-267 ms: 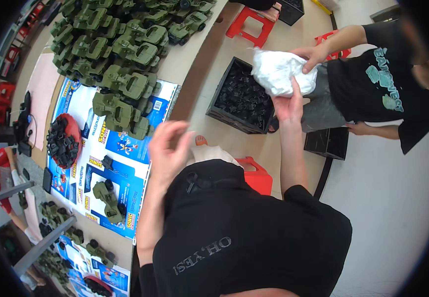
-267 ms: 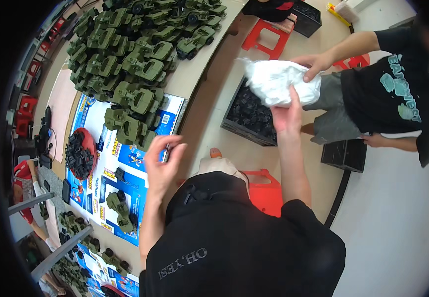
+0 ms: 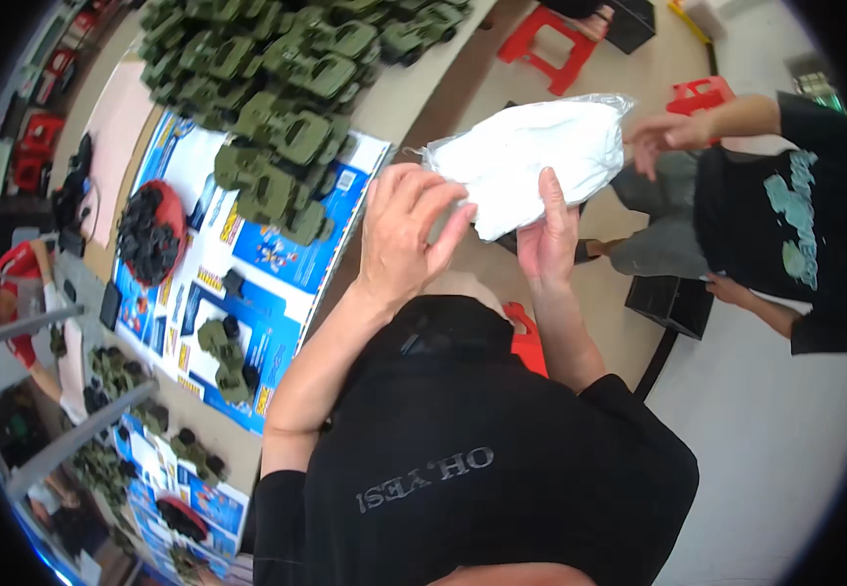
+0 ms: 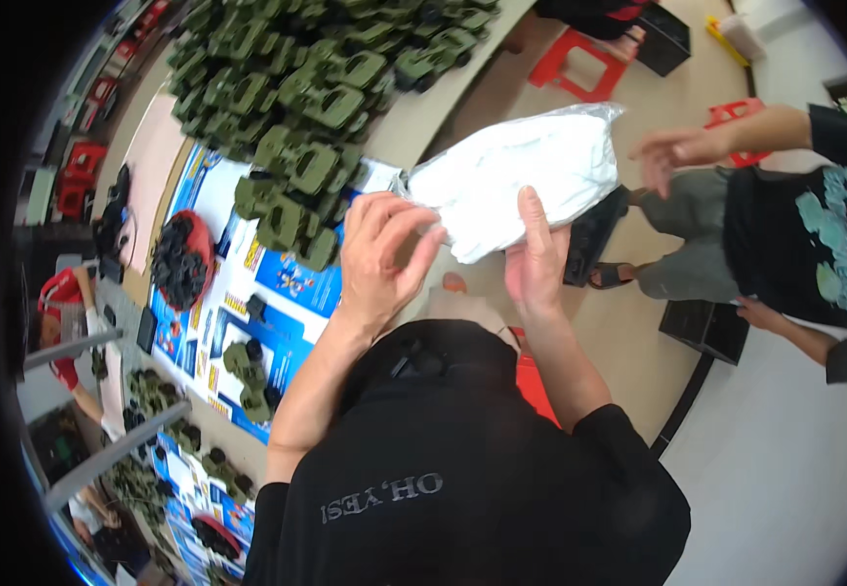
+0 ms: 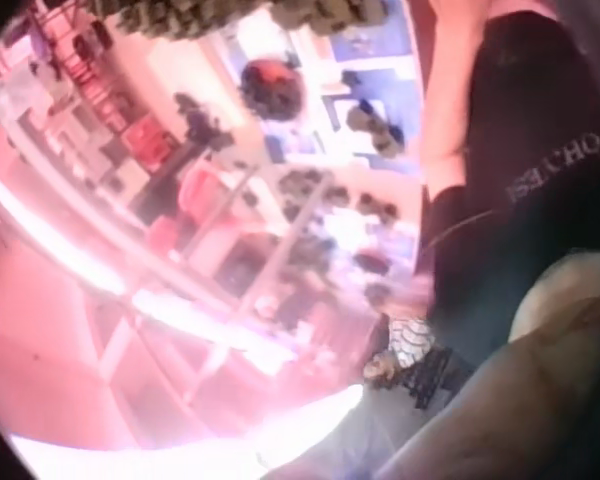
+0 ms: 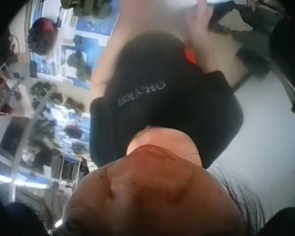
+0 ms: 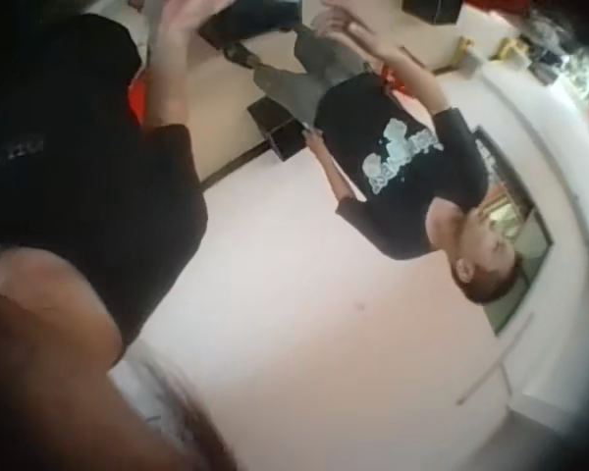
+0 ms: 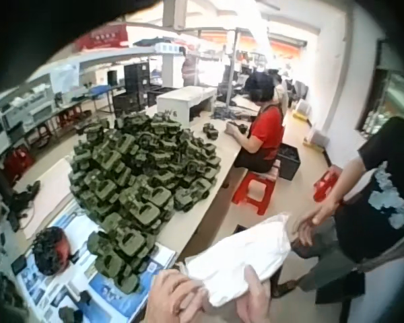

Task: The person puts on white gloves and assembles green toy vehicles at a workbench. They pick up vehicle bodies and wheels, attach the wheels to the bodies, and place the completed units on the table. The process is repeated for multiple vehicles.

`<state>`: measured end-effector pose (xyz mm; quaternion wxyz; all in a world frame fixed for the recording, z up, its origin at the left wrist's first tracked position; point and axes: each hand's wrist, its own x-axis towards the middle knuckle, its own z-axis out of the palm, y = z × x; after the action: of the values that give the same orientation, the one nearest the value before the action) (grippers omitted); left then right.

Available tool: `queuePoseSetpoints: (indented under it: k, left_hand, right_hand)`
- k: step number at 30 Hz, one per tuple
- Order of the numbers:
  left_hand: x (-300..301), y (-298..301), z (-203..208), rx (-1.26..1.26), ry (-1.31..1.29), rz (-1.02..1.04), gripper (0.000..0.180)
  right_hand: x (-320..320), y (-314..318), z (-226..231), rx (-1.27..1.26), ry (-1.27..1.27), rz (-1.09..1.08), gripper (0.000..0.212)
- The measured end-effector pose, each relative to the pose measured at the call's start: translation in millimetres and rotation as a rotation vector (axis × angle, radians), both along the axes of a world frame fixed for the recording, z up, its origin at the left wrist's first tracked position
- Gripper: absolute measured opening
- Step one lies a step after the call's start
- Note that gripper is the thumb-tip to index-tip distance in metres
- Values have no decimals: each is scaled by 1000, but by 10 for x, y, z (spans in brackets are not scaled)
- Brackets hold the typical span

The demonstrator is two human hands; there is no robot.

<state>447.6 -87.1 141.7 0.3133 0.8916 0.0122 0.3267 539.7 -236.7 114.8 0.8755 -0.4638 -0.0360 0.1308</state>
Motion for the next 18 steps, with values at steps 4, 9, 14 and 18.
queuePoseSetpoints:
  k: [4,9,14,18]
  left_hand:
    - [-207,176,-74,91,107,223,28]
    - [-354,203,-114,74,139,423,27]
    - [-539,362,-301,-205,78,565,11]
    - [-923,362,-199,-421,117,650,6]
  right_hand:
    - [-86,352,-71,44,-5,114,52]
    - [-203,718,-92,61,44,310,55]
    - [-351,1003,-255,29,64,437,55]
    - [-389,1229,-367,38,218,558,55]
